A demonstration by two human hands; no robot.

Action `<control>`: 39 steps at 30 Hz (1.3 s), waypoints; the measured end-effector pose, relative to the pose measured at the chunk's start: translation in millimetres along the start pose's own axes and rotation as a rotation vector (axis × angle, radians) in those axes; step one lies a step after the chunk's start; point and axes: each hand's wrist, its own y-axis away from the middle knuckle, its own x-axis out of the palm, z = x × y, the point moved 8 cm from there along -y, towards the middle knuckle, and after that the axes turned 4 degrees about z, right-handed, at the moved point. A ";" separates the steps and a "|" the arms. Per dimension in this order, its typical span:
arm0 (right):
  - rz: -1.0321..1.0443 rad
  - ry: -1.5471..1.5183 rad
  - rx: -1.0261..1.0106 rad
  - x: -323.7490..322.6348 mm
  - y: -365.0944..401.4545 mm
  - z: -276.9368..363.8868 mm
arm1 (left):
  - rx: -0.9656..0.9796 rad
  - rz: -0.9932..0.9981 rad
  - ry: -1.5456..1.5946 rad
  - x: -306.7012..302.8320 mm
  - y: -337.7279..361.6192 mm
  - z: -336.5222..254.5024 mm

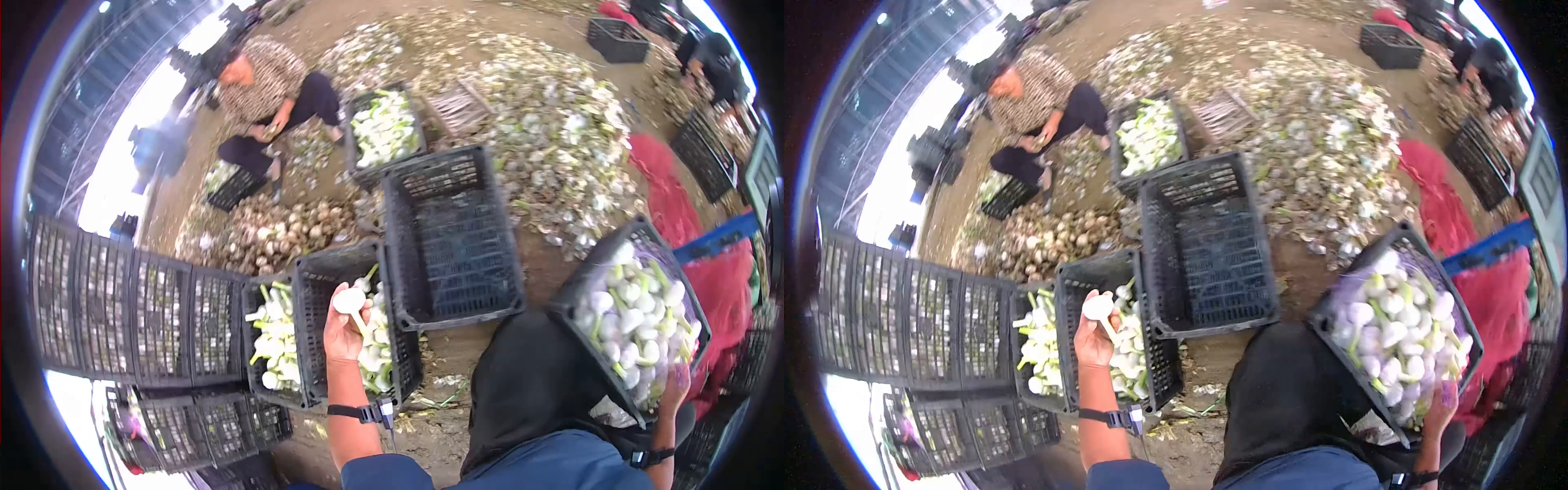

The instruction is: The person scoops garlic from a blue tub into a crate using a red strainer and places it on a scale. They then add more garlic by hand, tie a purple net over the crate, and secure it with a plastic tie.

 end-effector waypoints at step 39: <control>0.079 -0.281 -0.139 -49.2 24.0 84.5 | -0.244 1.512 -1.960 394.6 48.8 341.9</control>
